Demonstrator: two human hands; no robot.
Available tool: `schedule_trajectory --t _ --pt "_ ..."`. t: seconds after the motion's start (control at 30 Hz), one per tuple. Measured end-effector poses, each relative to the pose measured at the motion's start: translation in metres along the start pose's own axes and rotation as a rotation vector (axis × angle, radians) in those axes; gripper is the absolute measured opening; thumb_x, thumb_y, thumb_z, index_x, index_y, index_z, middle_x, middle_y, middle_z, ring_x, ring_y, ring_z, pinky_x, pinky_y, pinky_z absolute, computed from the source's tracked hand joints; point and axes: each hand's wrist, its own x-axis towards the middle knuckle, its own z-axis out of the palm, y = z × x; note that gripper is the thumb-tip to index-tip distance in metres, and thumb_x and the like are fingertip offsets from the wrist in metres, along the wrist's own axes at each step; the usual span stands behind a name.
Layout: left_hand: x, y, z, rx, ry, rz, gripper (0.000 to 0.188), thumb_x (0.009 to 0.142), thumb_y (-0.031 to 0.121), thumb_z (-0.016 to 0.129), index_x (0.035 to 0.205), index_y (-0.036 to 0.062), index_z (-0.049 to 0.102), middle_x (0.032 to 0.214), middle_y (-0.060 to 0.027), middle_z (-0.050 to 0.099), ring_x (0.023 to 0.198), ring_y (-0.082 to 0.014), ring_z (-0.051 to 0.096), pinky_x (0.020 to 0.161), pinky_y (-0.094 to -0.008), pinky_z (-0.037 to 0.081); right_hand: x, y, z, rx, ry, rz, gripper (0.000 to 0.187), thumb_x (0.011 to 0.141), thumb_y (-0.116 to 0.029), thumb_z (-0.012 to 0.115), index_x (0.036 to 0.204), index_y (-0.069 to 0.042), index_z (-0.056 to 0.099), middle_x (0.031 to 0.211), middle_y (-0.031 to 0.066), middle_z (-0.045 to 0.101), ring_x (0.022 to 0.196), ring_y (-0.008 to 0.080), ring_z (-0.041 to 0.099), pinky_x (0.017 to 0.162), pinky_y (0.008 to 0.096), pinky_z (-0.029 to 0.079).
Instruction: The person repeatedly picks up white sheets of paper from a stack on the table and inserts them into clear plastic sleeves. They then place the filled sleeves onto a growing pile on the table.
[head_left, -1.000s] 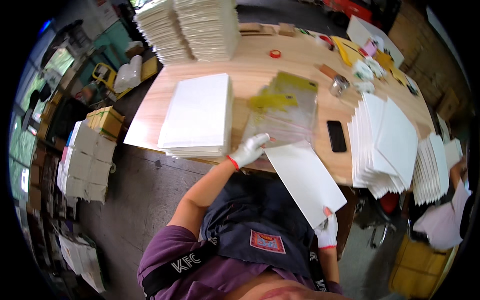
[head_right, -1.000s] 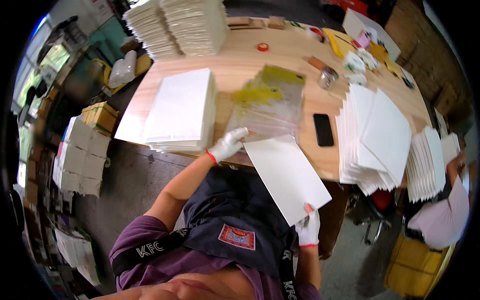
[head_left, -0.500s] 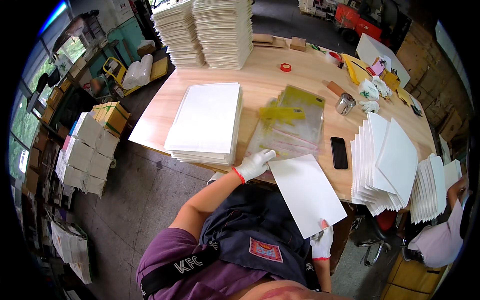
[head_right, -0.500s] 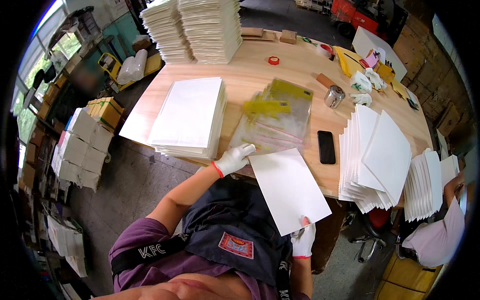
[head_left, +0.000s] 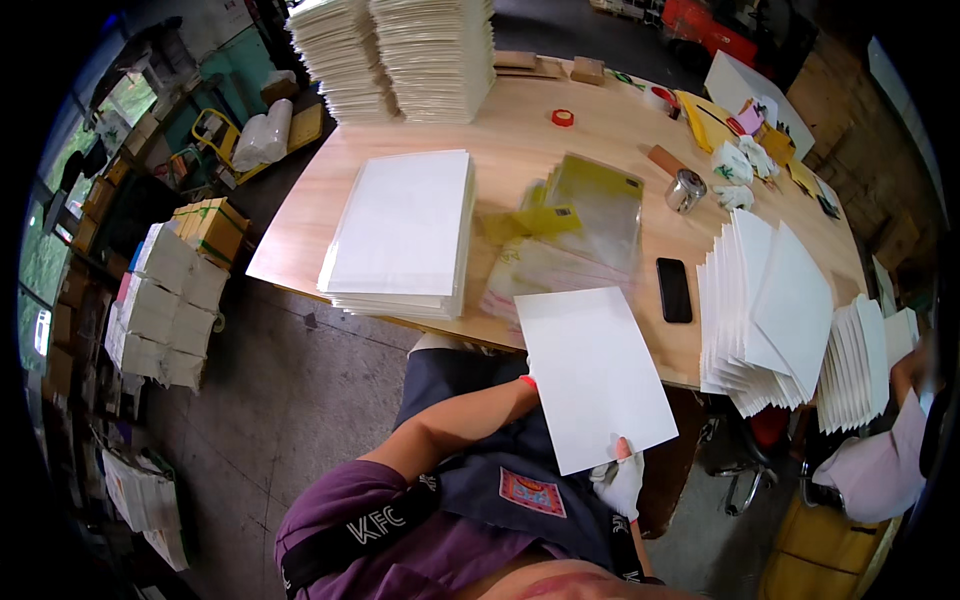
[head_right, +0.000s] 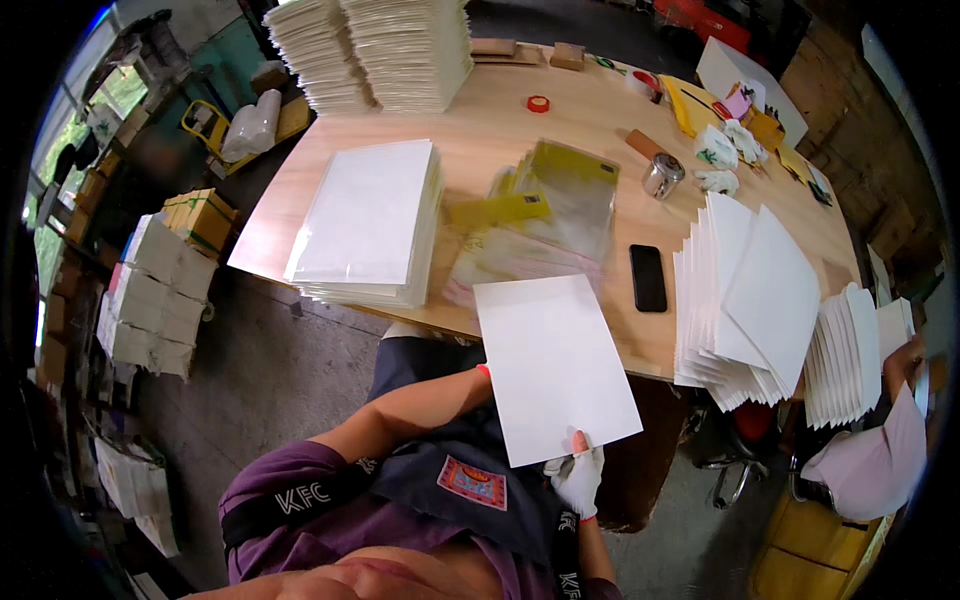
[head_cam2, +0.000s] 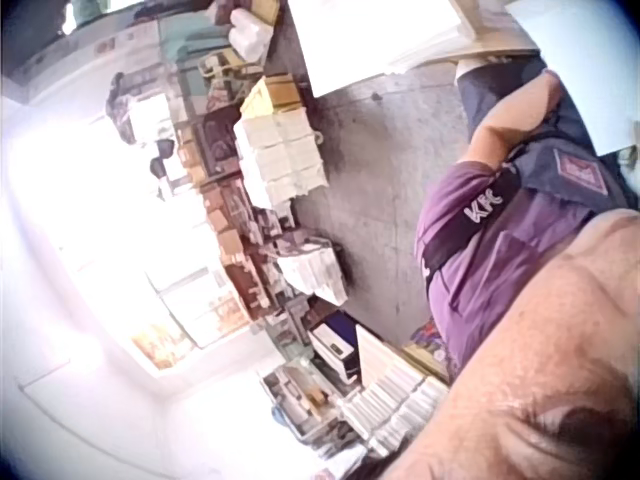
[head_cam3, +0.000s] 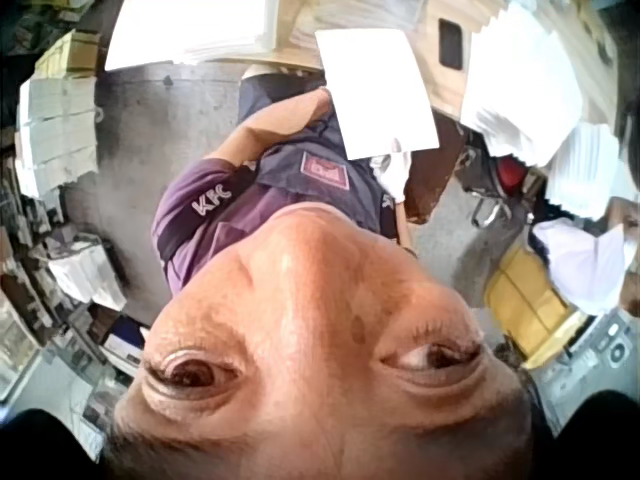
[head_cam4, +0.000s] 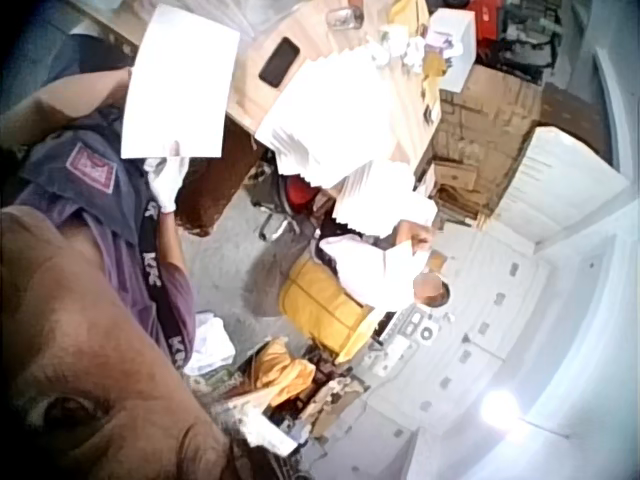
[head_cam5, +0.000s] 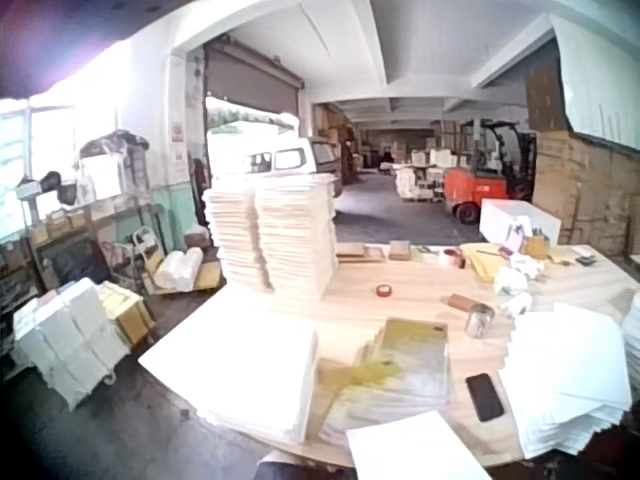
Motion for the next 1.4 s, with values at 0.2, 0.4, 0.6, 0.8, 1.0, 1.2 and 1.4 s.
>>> schedule_trajectory --t 0.2,0.4,0.6,0.8,1.0,1.2,1.4 --pt "-0.029 -0.012 -0.018 0.175 -0.092 -0.256 0.029 0.09 0.013 0.052 0.117 0.0032 0.052 0.103 -0.0074 0.063 0.089 -0.0202 0.061 0.077 -0.0322 0.051 0.016 0.012 0.007 -0.153 -0.062 0.041 0.024 0.092 -0.025 0.058 0.105 -0.005 0.055 0.083 0.0038 0.057 0.061 0.0154 0.055 0.046 0.0281 0.041" --pt "-0.063 -0.009 -0.039 0.757 -0.008 -0.089 0.027 0.094 0.021 0.047 0.106 0.0027 0.063 0.098 -0.007 0.066 0.088 -0.0207 0.061 0.078 -0.0331 0.051 0.119 0.063 0.027 0.414 -0.081 0.011 0.04 0.096 -0.022 0.05 0.128 0.0 0.043 0.106 0.0126 0.057 0.099 0.0294 0.059 0.089 0.0404 0.052" --pt "-0.067 0.055 -0.057 0.105 -0.157 -0.65 0.017 0.09 0.011 0.046 0.104 0.0089 0.055 0.094 -0.0032 0.06 0.082 -0.0196 0.06 0.073 -0.0341 0.051 0.115 0.056 0.05 -0.254 -0.409 -0.015 0.036 0.099 -0.02 0.042 0.128 0.001 0.045 0.094 0.0131 0.065 0.068 0.0173 0.064 0.06 0.0277 0.055" --pt "-0.079 0.101 -0.086 0.373 0.027 -0.382 0.027 0.093 0.02 0.048 0.115 0.0046 0.051 0.112 -0.0109 0.062 0.09 -0.0212 0.064 0.075 -0.0348 0.053 0.126 0.048 0.088 -1.48 -0.437 -0.64 0.016 0.09 -0.017 0.054 0.104 -0.012 0.061 0.068 0.0053 0.063 0.052 0.0153 0.058 0.048 0.0297 0.045" --pt "-0.056 0.119 -0.106 0.636 -0.067 -0.302 0.022 0.091 0.013 0.047 0.103 -0.0007 0.059 0.097 -0.0098 0.066 0.083 -0.0196 0.065 0.069 -0.0301 0.054 0.15 0.069 0.109 -2.055 -0.605 -0.82 0.015 0.087 -0.026 0.055 0.095 -0.014 0.055 0.071 0.0092 0.065 0.068 0.0263 0.066 0.058 0.039 0.05" --pt "-0.061 0.143 -0.093 0.472 0.075 -0.293 0.019 0.089 0.014 0.055 0.101 -0.0007 0.058 0.1 -0.0147 0.066 0.078 -0.0203 0.066 0.067 -0.0298 0.055 0.124 0.016 0.05 -0.623 -0.372 -0.097 0.009 0.085 -0.011 0.056 0.085 -0.002 0.053 0.077 0.008 0.061 0.059 0.014 0.057 0.051 0.0255 0.047" --pt "-0.072 0.158 -0.095 0.661 -0.039 -0.379 0.024 0.093 0.021 0.054 0.102 -0.0012 0.057 0.099 -0.0143 0.065 0.078 -0.0185 0.065 0.067 -0.0272 0.054 0.118 -0.043 -0.037 -0.906 -0.009 -0.425 0.009 0.091 -0.01 0.054 0.085 -0.005 0.049 0.068 0.0024 0.057 0.05 0.0056 0.047 0.044 0.0191 0.039"
